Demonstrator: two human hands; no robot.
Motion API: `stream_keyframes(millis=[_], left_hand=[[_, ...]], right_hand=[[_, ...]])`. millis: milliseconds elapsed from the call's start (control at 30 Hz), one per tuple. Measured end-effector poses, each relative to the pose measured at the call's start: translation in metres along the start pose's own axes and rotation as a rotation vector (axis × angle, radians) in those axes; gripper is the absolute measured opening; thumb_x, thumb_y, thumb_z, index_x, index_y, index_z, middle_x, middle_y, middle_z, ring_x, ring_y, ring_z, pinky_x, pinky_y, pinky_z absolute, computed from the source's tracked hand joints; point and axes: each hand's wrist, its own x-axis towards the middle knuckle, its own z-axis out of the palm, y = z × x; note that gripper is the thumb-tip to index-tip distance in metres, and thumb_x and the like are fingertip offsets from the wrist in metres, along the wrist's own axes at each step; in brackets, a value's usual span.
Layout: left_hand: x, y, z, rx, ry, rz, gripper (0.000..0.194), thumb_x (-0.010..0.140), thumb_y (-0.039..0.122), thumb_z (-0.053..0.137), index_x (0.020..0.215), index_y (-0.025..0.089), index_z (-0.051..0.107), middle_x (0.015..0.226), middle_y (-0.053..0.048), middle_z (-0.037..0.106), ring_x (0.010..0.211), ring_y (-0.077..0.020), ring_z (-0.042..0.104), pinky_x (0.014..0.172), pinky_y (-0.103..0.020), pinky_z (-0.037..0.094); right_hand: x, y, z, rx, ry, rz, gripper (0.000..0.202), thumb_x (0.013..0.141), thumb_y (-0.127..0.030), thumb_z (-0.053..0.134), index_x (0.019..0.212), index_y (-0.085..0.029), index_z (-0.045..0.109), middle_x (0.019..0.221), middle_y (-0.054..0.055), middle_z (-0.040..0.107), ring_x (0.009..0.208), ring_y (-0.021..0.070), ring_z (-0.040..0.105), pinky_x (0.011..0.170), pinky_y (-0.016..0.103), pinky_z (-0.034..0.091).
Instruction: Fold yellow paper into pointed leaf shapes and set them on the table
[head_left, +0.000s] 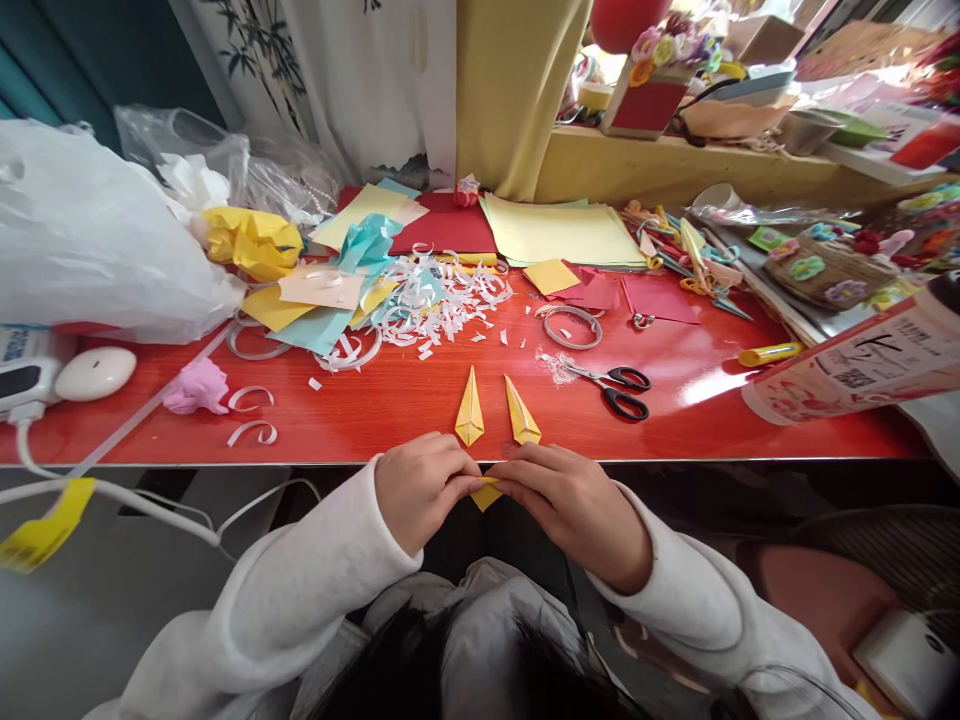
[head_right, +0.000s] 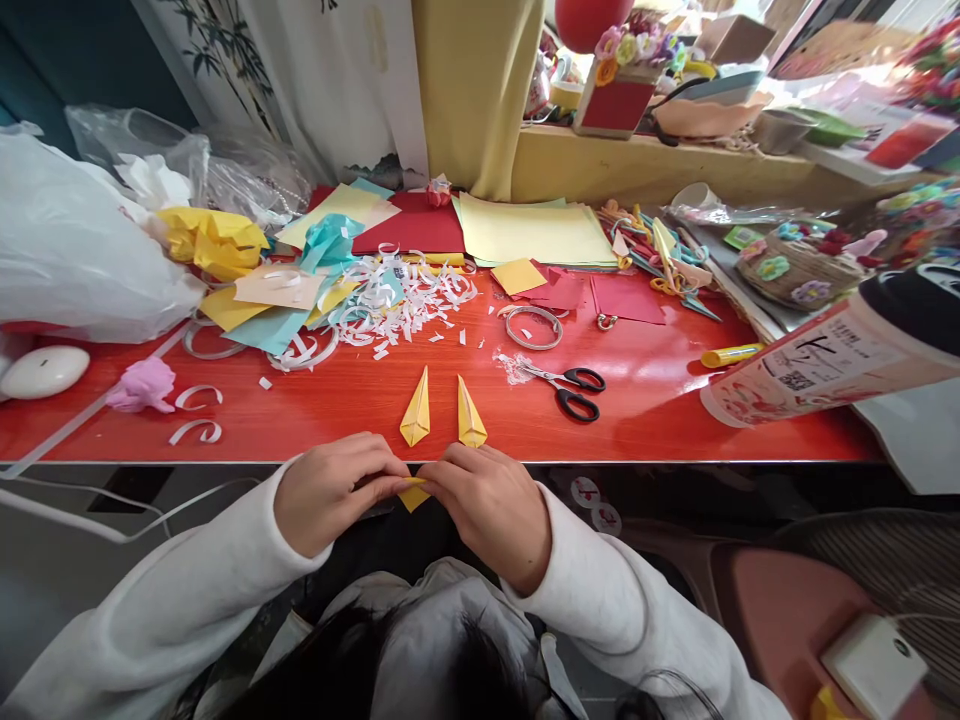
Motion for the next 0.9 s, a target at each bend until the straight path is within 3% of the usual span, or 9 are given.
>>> stream_keyframes(millis=[200,600,900], left_hand=[[0.002,-0.002,0.0,0.019,-0.035,0.012,0.021,0.079,0.028,0.043,0.081,0.019,0.061,0.076,-0.002,0.058,0.074,-0.0126,0.051,0.065,-0.023,0.039],[0.002,0.0,0.003,-0.015,-0.008,0.029,0.018,0.077,0.027,0.047,0.078,0.019,0.063,0.073,-0.001,0.058,0.071,-0.0116,0.052,0.06,-0.022,0.038],[0.004,0.003,0.011,-0.01,0.13,0.12,0.015,0.076,0.024,0.05,0.071,0.018,0.063,0.067,0.001,0.06,0.066,-0.011,0.054,0.059,-0.022,0.04]], right_hand=[[0.0,0.001,0.002,-0.034,0.061,0.014,0.022,0.082,-0.023,0.039,0.087,-0.019,0.06,0.079,0.005,0.059,0.075,0.0122,0.054,0.07,0.023,0.042],[-0.001,0.003,-0.002,-0.03,-0.022,0.059,0.024,0.082,-0.026,0.039,0.092,-0.022,0.061,0.081,0.004,0.058,0.073,0.0117,0.055,0.067,0.022,0.042],[-0.004,0.004,-0.004,-0.018,-0.004,0.051,0.024,0.083,-0.025,0.038,0.087,-0.019,0.062,0.075,0.005,0.059,0.068,0.012,0.055,0.063,0.022,0.042]])
